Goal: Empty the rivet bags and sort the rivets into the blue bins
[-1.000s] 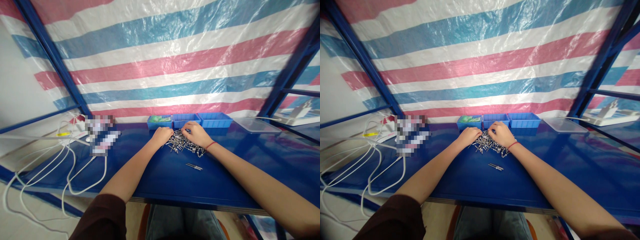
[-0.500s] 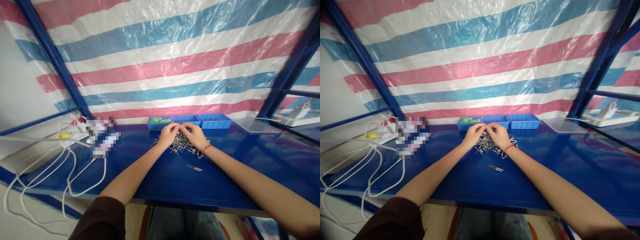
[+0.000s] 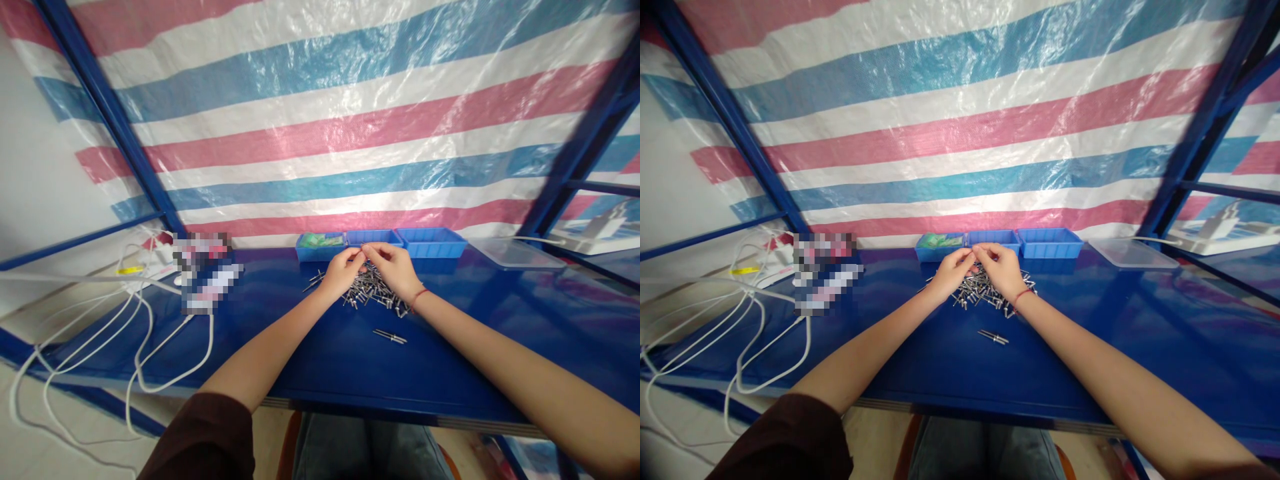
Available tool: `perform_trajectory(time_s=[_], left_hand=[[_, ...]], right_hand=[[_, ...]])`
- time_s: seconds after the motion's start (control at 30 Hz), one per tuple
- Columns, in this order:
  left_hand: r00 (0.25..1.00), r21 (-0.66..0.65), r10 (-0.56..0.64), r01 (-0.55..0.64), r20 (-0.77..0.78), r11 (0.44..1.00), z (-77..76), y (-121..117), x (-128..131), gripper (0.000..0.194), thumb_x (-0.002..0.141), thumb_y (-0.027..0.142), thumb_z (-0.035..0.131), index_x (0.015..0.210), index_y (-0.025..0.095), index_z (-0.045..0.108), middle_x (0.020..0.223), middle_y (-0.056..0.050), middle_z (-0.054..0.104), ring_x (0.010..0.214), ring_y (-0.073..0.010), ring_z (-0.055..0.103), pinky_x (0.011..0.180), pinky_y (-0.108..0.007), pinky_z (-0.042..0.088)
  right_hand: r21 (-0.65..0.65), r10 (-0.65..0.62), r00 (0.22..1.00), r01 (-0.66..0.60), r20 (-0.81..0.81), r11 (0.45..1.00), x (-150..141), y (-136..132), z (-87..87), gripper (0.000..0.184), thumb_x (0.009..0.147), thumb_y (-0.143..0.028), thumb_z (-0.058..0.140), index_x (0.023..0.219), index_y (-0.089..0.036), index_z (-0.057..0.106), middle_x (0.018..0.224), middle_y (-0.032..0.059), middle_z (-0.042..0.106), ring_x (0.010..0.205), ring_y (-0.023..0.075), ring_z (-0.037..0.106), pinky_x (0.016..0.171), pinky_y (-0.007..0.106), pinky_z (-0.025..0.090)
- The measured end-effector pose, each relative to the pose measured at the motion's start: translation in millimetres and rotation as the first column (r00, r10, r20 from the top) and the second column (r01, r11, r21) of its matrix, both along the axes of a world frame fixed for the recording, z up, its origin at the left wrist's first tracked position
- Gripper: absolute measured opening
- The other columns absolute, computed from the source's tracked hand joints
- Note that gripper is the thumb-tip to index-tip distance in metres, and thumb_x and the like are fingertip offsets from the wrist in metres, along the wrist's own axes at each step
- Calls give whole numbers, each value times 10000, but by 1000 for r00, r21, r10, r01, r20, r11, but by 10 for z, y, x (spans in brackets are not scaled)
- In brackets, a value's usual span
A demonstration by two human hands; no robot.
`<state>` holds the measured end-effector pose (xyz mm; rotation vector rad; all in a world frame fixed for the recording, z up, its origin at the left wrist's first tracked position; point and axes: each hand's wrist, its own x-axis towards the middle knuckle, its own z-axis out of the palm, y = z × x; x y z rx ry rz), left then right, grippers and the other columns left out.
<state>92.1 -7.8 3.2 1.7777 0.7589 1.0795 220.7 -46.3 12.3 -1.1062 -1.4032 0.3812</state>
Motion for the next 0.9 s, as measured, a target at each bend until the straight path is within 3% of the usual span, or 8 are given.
perform_trajectory(time_s=[0.13,0.3,0.43,0.53,0.77,0.9], left_hand=[[1000,-42,-5,6,16,999,4,-19,2,208,875,314,523,967,150,612,942,-58,687,678,-110,654,603,-211,469],[1000,-62,-24,25,8,998,-13,-11,2,248,848,376,565,940,151,614,863,-34,675,661,-101,634,557,-184,435],[996,67,-38,33,76,997,-14,9,-10,264,813,395,608,866,136,619,803,-27,657,621,-93,601,602,-208,459],[995,175,18,-36,102,984,-1,26,-34,212,813,348,610,866,143,623,804,-24,658,610,-91,596,612,-215,463],[988,354,145,-153,50,922,51,34,-111,171,830,315,593,909,170,637,837,-20,682,632,-98,609,611,-212,466],[983,379,184,-166,-11,910,81,28,-132,195,861,346,553,885,170,633,832,-20,685,643,-106,621,630,-219,475]], right_hand=[[7,3,999,-2,-52,1000,7,17,-5,313,744,-463,637,793,-155,669,729,51,681,661,173,597,688,344,487],[50,-21,998,18,65,999,8,-10,5,303,768,-450,601,800,-157,671,734,49,663,645,162,565,628,318,458],[114,-18,992,4,124,994,6,-34,25,269,804,-414,565,804,-160,655,785,55,648,683,159,554,641,311,444],[108,-36,993,24,114,994,12,-37,37,245,811,-394,547,804,-163,628,749,43,622,659,154,532,622,304,430],[59,14,987,-24,159,998,44,-44,36,245,833,-399,513,800,-172,599,739,27,590,629,141,500,596,289,398],[16,67,968,-73,241,997,38,-34,-1,284,852,-403,477,728,-180,602,692,17,577,650,154,524,636,299,409]])
